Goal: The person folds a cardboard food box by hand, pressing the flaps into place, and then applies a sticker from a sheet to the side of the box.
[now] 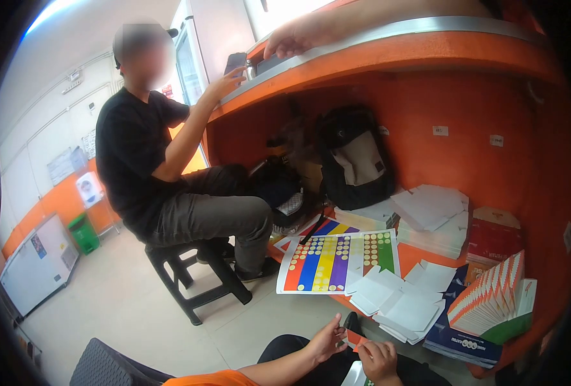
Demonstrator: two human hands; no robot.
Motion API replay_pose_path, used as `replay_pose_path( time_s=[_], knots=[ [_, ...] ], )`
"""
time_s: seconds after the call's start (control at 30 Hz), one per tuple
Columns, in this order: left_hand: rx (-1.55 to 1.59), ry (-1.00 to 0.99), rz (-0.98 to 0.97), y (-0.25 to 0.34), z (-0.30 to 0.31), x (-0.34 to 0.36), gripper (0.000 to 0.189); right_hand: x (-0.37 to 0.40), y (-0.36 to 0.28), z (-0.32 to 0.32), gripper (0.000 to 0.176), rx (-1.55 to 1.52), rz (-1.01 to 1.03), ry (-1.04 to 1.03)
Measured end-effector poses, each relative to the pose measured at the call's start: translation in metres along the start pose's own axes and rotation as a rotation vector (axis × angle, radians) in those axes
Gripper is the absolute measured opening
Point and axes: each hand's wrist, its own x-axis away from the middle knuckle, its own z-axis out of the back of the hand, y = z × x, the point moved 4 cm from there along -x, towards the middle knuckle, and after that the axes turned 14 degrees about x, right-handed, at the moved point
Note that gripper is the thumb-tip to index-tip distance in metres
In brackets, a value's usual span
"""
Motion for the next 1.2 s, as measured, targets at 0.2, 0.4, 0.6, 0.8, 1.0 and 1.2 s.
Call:
replay_pose_path(
  time_s=[0.2,0.4,0.6,0.8,1.0,1.2],
  knots=[
    [-0.091,0.091,-0.009,0.002,0.002,0.010,0.037,-0.001,-0.007,0.011,0.014,-0.018,0.062,0.033],
    [-0.147,0.020,0.021,-0.009,0.001,0.017,0.030,-0.008,-0.006,0.022,0.010,0.055,0.073,-0.004],
    [0.043,-0.132,0.142,-0.031,-0.009,0.032,0.021,0.010,0.004,0.011,0.012,0.089,-0.089,0.005],
    [-0.074,-0.208,0.124,-0.027,-0.018,0.044,0.026,0.008,-0.004,0.016,0.016,0.082,-0.030,0.008],
    [-0.346,-0.134,-0.102,-0.020,-0.012,0.037,0.027,0.011,-0.001,0.009,0.016,-0.030,-0.124,0.028],
    [-0.474,-0.410,-0.462,-0.015,-0.012,0.026,0.027,0.009,0.005,0.013,0.017,-0.058,-0.171,0.023]
  ],
)
